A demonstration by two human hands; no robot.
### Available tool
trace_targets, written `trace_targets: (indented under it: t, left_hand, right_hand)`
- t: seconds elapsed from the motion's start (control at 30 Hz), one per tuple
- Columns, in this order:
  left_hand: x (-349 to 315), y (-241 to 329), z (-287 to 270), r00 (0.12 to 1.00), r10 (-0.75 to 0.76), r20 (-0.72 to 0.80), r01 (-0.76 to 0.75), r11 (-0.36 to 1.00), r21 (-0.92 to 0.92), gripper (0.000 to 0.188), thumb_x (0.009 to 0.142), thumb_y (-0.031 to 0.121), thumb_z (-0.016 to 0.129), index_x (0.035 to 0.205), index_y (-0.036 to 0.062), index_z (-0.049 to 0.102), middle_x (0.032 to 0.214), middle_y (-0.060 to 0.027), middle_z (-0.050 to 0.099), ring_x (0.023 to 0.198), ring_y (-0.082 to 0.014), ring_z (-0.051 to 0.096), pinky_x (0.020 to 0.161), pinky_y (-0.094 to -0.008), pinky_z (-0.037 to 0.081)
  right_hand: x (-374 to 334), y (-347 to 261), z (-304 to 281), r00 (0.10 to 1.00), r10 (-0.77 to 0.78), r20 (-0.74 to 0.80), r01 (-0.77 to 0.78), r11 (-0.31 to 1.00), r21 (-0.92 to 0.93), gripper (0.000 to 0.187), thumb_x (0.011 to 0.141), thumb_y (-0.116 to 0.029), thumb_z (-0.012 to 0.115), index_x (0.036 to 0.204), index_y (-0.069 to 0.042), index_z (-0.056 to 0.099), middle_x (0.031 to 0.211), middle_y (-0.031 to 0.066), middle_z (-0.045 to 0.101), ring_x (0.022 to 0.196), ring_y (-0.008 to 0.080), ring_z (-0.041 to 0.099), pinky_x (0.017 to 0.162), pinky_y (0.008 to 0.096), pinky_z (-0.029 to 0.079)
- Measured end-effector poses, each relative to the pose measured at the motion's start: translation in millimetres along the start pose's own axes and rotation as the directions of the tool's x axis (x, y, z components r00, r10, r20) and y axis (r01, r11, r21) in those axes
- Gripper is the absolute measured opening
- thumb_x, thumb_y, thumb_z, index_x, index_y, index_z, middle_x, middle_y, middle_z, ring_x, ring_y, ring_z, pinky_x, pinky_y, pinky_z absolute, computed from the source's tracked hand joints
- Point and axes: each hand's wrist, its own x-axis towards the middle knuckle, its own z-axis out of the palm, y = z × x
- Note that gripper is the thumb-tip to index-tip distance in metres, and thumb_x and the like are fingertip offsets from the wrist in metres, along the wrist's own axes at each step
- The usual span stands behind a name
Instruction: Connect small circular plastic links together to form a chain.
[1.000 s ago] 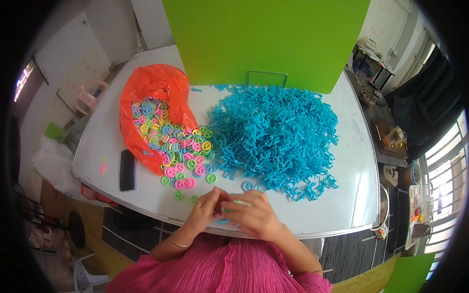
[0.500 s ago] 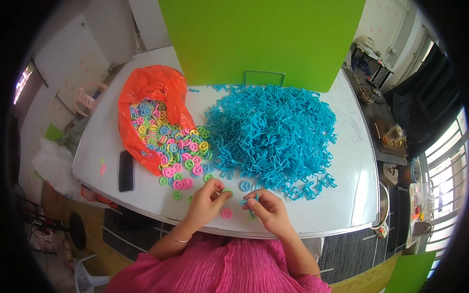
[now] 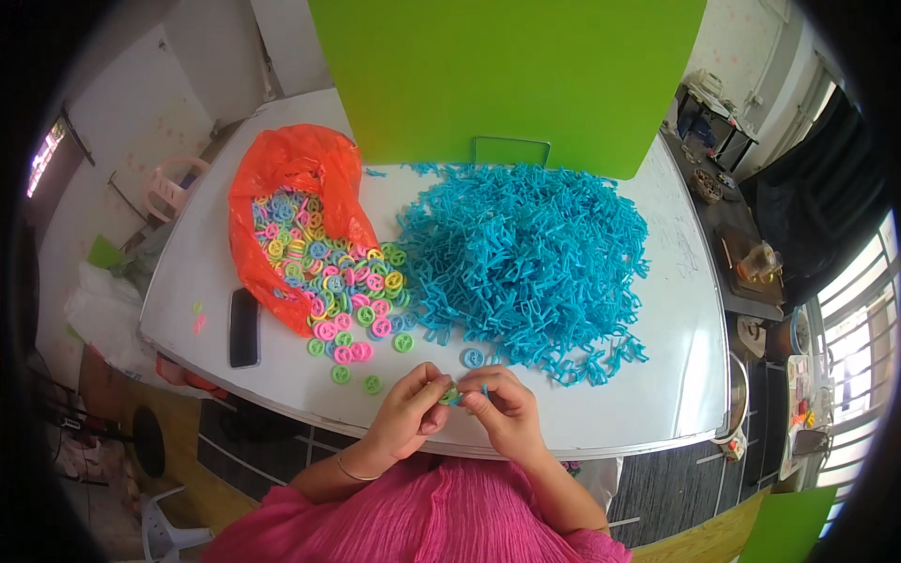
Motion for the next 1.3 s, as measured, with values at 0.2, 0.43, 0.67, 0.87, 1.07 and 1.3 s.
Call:
trace_targets:
  t: [0.2, 0.43, 0.67, 0.87, 1.07, 1.3]
  left_hand:
    - [-3.2, -3.0, 2.3, 0.999, 0.011, -0.053, -0.009, 1.0, 0.027, 0.011, 0.099, 0.013, 0.05, 0.09, 0.0092, 0.046, 0.069, 0.0014, 0.047, 0.049, -0.0034, 0.04, 0.041, -0.0192, 0.025]
    - [-5.6, -9.6, 5.4, 0.983, 0.123, -0.133, -0.11, 0.989, 0.103, 0.013, 0.1, 0.015, 0.049, 0.089, 0.0094, 0.043, 0.06, 0.0013, 0.045, 0.047, -0.0041, 0.039, 0.039, -0.0198, 0.025]
    - [-8.7, -19.0, 12.1, 0.922, 0.341, -0.184, -0.284, 0.918, 0.277, 0.016, 0.1, 0.018, 0.05, 0.091, 0.009, 0.04, 0.058, -0.0012, 0.05, 0.043, -0.0048, 0.041, 0.037, -0.0191, 0.029]
    - [-9.9, -1.5, 6.4, 0.969, 0.115, -0.218, -0.094, 0.99, 0.103, 0.014, 0.098, 0.015, 0.051, 0.087, 0.0088, 0.044, 0.059, -0.0028, 0.052, 0.042, -0.0051, 0.04, 0.035, -0.019, 0.027]
    - [-13.6, 6.4, 3.6, 0.982, -0.036, -0.184, 0.039, 0.999, 0.012, 0.013, 0.097, 0.015, 0.051, 0.086, 0.0088, 0.048, 0.059, -0.0034, 0.051, 0.038, -0.0057, 0.035, 0.034, -0.0197, 0.023]
    - [-10.3, -7.9, 4.8, 0.953, 0.245, -0.18, -0.187, 0.939, 0.288, 0.016, 0.1, 0.019, 0.048, 0.089, 0.0094, 0.041, 0.059, -0.0051, 0.054, 0.039, -0.0071, 0.041, 0.034, -0.0198, 0.029]
  right_hand:
    - [-2.6, -4.2, 3.4, 0.994, 0.113, 0.007, -0.113, 0.993, -0.026, 0.015, 0.091, -0.006, 0.063, 0.104, 0.002, 0.065, 0.115, 0.0156, 0.066, 0.092, 0.0138, 0.063, 0.076, 0.0252, 0.052]
    - [-0.7, -8.8, 11.8, 0.993, 0.088, -0.078, -0.102, 0.976, -0.192, 0.014, 0.091, -0.006, 0.063, 0.101, 0.004, 0.066, 0.105, 0.0127, 0.069, 0.089, 0.011, 0.064, 0.07, 0.0218, 0.051]
    - [-1.2, 1.2, 22.9, 0.945, 0.203, -0.255, -0.229, 0.971, -0.075, 0.016, 0.092, -0.011, 0.064, 0.1, 0.003, 0.067, 0.086, 0.0058, 0.071, 0.071, 0.0064, 0.061, 0.059, 0.0192, 0.047]
    - [2.8, -0.3, 17.7, 0.982, 0.071, -0.176, -0.126, 0.937, -0.327, 0.013, 0.089, -0.012, 0.067, 0.094, 0.0, 0.07, 0.072, 0.0034, 0.069, 0.059, 0.0038, 0.056, 0.05, 0.0196, 0.043]
    - [9.0, -11.1, 12.9, 0.978, 0.183, -0.102, -0.207, 0.921, -0.331, 0.013, 0.088, -0.012, 0.068, 0.093, 0.0, 0.072, 0.07, 0.0043, 0.069, 0.056, 0.0043, 0.056, 0.049, 0.0205, 0.043]
    - [11.0, -4.2, 20.4, 0.978, 0.135, -0.16, -0.183, 0.921, -0.344, 0.013, 0.088, -0.012, 0.068, 0.094, 0.0, 0.072, 0.071, 0.0056, 0.069, 0.06, 0.0057, 0.059, 0.051, 0.0208, 0.045]
